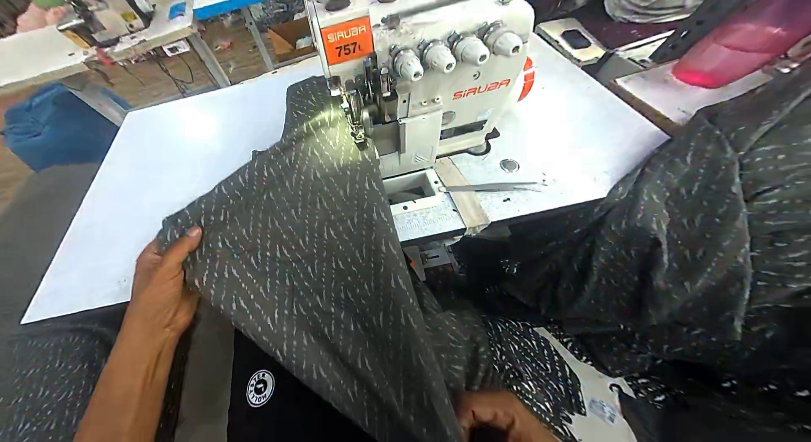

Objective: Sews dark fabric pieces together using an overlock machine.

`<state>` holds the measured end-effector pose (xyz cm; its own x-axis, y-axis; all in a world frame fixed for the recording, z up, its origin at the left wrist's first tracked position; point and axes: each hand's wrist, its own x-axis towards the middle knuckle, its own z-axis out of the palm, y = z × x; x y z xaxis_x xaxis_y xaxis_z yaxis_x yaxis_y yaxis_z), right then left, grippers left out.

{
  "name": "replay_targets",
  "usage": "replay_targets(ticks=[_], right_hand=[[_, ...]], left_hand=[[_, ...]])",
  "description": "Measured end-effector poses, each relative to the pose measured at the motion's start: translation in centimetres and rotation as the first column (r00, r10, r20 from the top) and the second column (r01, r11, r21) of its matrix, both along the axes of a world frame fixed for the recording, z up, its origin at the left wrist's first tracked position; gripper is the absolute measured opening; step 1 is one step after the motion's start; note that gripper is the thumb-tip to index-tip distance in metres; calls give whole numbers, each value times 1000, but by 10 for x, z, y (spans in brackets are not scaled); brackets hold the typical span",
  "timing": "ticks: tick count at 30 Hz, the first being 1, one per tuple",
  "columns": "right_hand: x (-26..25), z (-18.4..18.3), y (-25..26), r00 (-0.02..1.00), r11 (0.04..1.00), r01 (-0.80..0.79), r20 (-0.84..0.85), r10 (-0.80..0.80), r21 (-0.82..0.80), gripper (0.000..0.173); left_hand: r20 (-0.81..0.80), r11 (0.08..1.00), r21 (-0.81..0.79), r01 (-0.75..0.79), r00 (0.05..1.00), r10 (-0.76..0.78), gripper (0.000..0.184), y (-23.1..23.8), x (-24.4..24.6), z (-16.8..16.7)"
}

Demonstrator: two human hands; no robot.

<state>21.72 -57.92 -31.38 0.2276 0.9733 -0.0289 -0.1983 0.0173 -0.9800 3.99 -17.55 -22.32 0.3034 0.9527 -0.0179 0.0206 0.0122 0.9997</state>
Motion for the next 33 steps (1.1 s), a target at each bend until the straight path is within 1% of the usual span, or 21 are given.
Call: replay_targets(ticks=[1,2,3,4,5,6,7,8,9,10,11,12,13,14,16,18,20,23,28,33], right_hand=[[1,2,-2,1000,1000,5,13,-4,-1,5],[2,4,-3,999,1000,9,40,-9,-6,5],[1,5,-4,996,999,26,87,-23,-33,5],[-4,3,-7,992,997,41,121,-32,-72,4],[-10,1,-12,989,991,56,146,-38,-121,3],[-12,-1,-15,986,985,61,162,-35,-158,2],[-12,-2,-19,986,982,70,164,-40,-178,3],[-11,-2,-23,988,980,84,140,-59,-180,5],[-12,-2,-27,992,979,100,98,-83,-178,6],[-13,-2,-30,992,980,115,60,-107,-163,8],[-15,-2,-31,991,980,130,40,-125,-150,9],[-18,-1,-32,990,979,140,31,-137,-149,11],[-20,-1,-32,989,978,150,28,-147,-147,12],[-22,0,-31,988,978,156,29,-153,-142,14],[-26,2,-34,986,976,166,17,-165,-144,17],[-29,3,-38,983,973,182,12,-182,-145,21],[-31,4,-41,979,970,200,2,-202,-139,22],[-32,2,-44,974,965,228,26,-227,-127,19],[-31,3,-48,962,949,274,40,-271,-158,29],[-31,2,-47,950,939,313,44,-310,-144,25]], left_hand=[[-102,997,78,-20,994,28,22,3,3,5],[-262,981,195,-9,963,61,27,6,5,8],[-455,947,313,68,886,87,38,9,3,10],[-639,895,401,198,760,119,46,12,-2,9],[-774,848,416,329,617,140,55,13,-8,6],[-851,818,389,424,505,143,65,9,-12,2],[-877,815,361,453,462,132,71,-5,-13,-3],[-858,817,381,433,495,138,71,-29,-10,-10],[-814,804,413,428,569,116,66,-62,-7,-13],[-758,768,433,472,651,27,57,-101,-7,-13],[-705,670,448,591,695,-141,45,-134,-11,-17],[-663,546,459,701,679,-314,39,-163,-13,-23],[-639,436,461,773,630,-442,36,-189,-9,-29],[-630,360,441,822,570,-528,34,-210,-5,-35],[-619,274,401,874,479,-622,30,-238,4,-46],[-626,237,380,894,437,-645,30,-247,11,-52],[-633,223,392,893,438,-639,28,-249,17,-57],[-651,200,431,880,457,-607,23,-253,20,-61],[-641,226,467,855,503,-580,15,-257,20,-64],[-620,191,523,831,524,-584,11,-258,18,-61]])
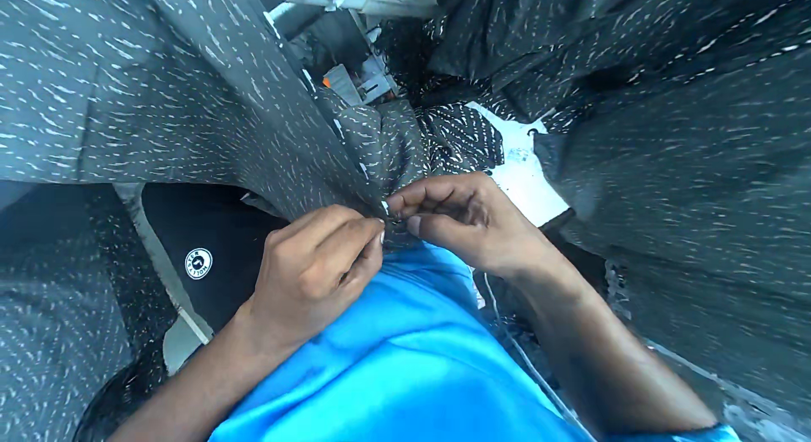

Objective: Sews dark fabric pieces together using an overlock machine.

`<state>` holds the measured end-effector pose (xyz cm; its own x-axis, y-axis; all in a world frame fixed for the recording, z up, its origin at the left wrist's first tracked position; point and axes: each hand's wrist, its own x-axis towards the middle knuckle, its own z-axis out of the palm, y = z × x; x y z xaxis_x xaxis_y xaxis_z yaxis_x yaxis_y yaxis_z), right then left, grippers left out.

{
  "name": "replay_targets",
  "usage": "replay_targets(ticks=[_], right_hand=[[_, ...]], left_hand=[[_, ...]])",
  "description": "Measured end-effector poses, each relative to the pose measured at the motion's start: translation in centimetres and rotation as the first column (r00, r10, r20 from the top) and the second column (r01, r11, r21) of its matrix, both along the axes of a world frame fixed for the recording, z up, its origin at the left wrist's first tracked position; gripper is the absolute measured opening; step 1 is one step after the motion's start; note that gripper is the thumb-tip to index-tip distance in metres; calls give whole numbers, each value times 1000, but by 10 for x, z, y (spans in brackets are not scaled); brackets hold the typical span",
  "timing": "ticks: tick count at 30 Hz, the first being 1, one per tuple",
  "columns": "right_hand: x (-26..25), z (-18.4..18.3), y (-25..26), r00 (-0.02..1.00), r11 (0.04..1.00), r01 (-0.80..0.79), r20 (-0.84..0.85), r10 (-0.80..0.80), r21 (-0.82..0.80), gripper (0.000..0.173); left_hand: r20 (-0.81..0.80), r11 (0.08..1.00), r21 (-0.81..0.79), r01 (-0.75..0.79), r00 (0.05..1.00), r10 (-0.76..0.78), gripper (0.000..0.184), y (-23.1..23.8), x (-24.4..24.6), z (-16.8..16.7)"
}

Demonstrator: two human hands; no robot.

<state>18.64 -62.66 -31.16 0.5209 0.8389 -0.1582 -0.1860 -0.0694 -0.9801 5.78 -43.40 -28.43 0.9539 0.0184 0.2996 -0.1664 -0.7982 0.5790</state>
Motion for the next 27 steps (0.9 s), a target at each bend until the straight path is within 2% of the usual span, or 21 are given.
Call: replay_targets(ticks=[9,27], right_hand=[[0,-1,-5,998,1000,12,55,-14,27,23],[-1,3,-7,997,999,-24,75,22,23,27]], left_hand=[[28,998,-56,22,999,-20,10,0,-6,1],[41,998,-54,15,999,-13,9,-4,-3,0]])
